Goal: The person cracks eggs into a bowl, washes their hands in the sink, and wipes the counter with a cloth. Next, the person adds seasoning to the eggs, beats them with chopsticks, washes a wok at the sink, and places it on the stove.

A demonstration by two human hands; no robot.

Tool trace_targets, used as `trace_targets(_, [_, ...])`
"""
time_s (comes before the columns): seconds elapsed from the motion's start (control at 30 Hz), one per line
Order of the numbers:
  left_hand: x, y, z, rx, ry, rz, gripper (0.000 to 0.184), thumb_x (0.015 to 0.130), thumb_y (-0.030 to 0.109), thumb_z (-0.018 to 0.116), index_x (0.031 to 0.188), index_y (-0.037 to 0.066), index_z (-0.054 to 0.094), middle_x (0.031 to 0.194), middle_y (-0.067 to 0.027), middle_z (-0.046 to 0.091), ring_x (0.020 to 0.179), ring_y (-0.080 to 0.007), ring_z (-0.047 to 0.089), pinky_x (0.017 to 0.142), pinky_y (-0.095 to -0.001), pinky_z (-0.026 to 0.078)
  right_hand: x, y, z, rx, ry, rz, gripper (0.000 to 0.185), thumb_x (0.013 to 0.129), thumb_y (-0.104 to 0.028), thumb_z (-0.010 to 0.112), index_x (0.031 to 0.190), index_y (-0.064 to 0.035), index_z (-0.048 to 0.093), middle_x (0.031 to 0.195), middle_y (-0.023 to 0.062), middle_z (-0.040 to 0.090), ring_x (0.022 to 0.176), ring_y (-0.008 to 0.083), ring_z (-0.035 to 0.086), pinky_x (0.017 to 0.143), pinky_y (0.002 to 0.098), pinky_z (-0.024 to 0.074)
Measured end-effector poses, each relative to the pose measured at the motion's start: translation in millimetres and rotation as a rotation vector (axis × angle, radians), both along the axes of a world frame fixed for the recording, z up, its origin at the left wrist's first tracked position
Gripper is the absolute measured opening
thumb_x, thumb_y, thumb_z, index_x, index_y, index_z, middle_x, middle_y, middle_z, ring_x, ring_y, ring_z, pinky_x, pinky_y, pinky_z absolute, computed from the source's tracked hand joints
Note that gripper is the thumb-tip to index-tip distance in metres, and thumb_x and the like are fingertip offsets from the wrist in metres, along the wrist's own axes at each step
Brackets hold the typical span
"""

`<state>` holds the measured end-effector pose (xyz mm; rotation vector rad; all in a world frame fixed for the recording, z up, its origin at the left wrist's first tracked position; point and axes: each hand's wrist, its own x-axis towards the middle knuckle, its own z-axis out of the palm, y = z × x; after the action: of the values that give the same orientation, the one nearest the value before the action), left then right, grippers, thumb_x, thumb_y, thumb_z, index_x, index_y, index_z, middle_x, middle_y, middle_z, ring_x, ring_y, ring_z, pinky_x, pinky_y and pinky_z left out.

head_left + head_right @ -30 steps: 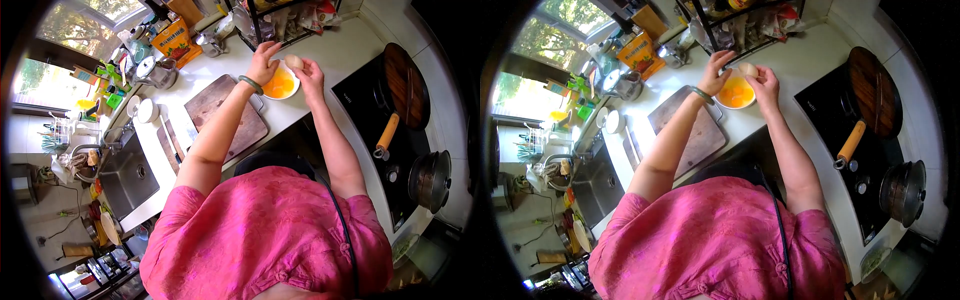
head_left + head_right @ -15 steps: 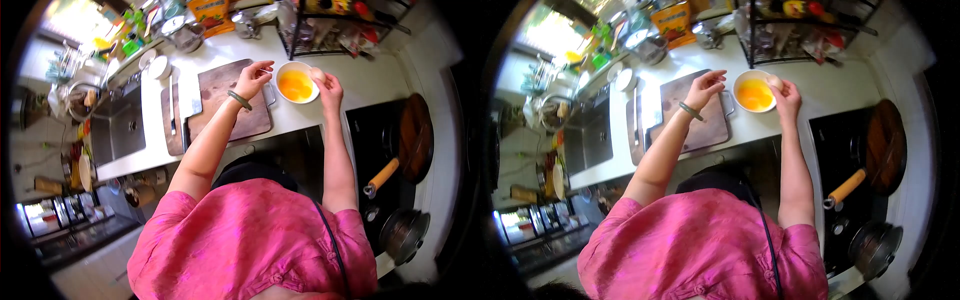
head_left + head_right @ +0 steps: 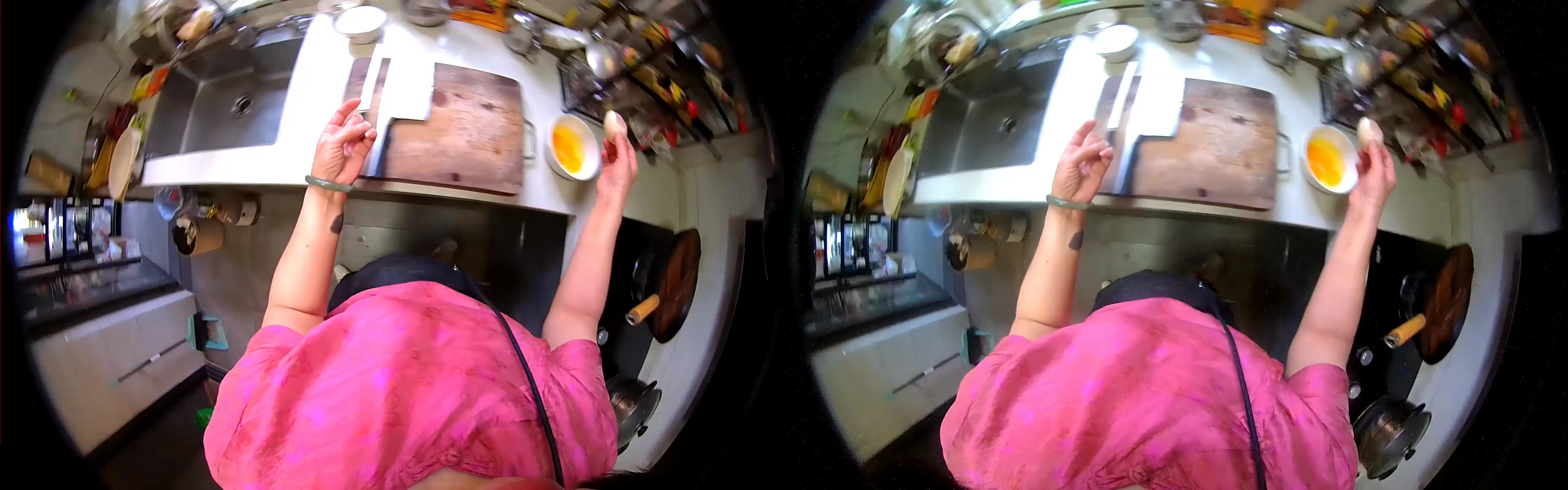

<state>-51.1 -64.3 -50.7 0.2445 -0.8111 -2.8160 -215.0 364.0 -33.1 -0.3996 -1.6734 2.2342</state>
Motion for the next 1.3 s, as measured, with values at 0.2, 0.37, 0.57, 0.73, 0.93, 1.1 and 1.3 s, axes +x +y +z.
trace_targets(0.2, [160, -155, -25, 0.159, 0.005, 0.218, 0.038, 0.075, -0.013, 0.049, 0.111, 0.0, 0.048, 0.076, -0.005, 0.046, 0.073, -0.0181, 0.052, 0.074, -0.0305, 0.049, 75, -194, 17, 0.028, -0.072, 0.33, 0.031, 0.082, -0.017, 0.063, 0.109, -0.0054, 0.053, 0.088, 0.0044, 0.061, 0.073, 0.0113, 0.059, 0.059, 0.0194, 0.0436])
trace_targets(0.37, [312, -258, -35, 0.157, 0.028, 0.466, 0.031, 0.081, -0.003, 0.056, 0.112, -0.001, 0.05, 0.075, -0.0037, 0.055, 0.073, -0.0137, 0.057, 0.075, -0.0299, 0.051, 170, -407, -11, -0.042, -0.204, 0.816, 0.025, 0.084, -0.02, 0.061, 0.104, -0.0068, 0.055, 0.085, 0.0043, 0.062, 0.075, 0.013, 0.059, 0.065, 0.0238, 0.0457])
trace_targets(0.57, [483, -331, -53, 0.104, -0.032, 0.86, 0.035, 0.084, 0.003, 0.057, 0.117, -0.001, 0.047, 0.079, -0.0045, 0.056, 0.077, -0.0141, 0.056, 0.079, -0.03, 0.049, 333, -642, -53, -0.051, -0.576, 1.412, 0.024, 0.086, -0.017, 0.058, 0.106, -0.0041, 0.054, 0.08, 0.0047, 0.06, 0.065, 0.0102, 0.059, 0.055, 0.019, 0.0475])
trace_targets(0.73, [582, -336, -72, 0.095, -0.134, 1.183, 0.032, 0.088, 0.018, 0.055, 0.115, 0.001, 0.05, 0.08, -0.0022, 0.055, 0.08, -0.0137, 0.054, 0.082, -0.0314, 0.046, 441, -780, -93, 0.029, -0.776, 1.789, 0.021, 0.086, -0.016, 0.057, 0.101, -0.0004, 0.056, 0.078, 0.0042, 0.059, 0.062, 0.009, 0.057, 0.052, 0.0181, 0.0456])
trace_targets(0.93, [650, -333, -101, 0.257, -0.212, 1.507, 0.03, 0.091, 0.027, 0.049, 0.107, 0.002, 0.054, 0.08, -0.0011, 0.052, 0.081, -0.0143, 0.05, 0.086, -0.0324, 0.043, 506, -941, -139, 0.14, -0.841, 1.844, 0.022, 0.083, -0.02, 0.061, 0.093, -0.0006, 0.058, 0.062, 0.0023, 0.054, 0.05, 0.0095, 0.051, 0.044, 0.0207, 0.0398])
trace_targets(1.1, [662, -374, -94, 0.307, -0.254, 1.693, 0.027, 0.092, 0.026, 0.047, 0.104, 0.002, 0.055, 0.081, -0.0017, 0.05, 0.081, -0.014, 0.05, 0.086, -0.0328, 0.043, 543, -1102, -161, 0.357, -0.409, 2.002, 0.031, 0.085, -0.029, 0.06, 0.092, 0.0009, 0.057, 0.067, 0.0045, 0.056, 0.054, 0.0119, 0.052, 0.048, 0.0236, 0.0407])
trace_targets(1.3, [649, -468, -85, 0.305, -0.204, 1.594, 0.029, 0.091, 0.027, 0.049, 0.106, 0.003, 0.055, 0.084, -0.003, 0.055, 0.081, -0.0158, 0.054, 0.086, -0.0347, 0.045, 547, -1134, -200, 0.737, -0.295, 2.237, 0.025, 0.083, -0.026, 0.06, 0.095, -0.0033, 0.06, 0.075, 0.0025, 0.059, 0.062, 0.0109, 0.056, 0.053, 0.0233, 0.0435])
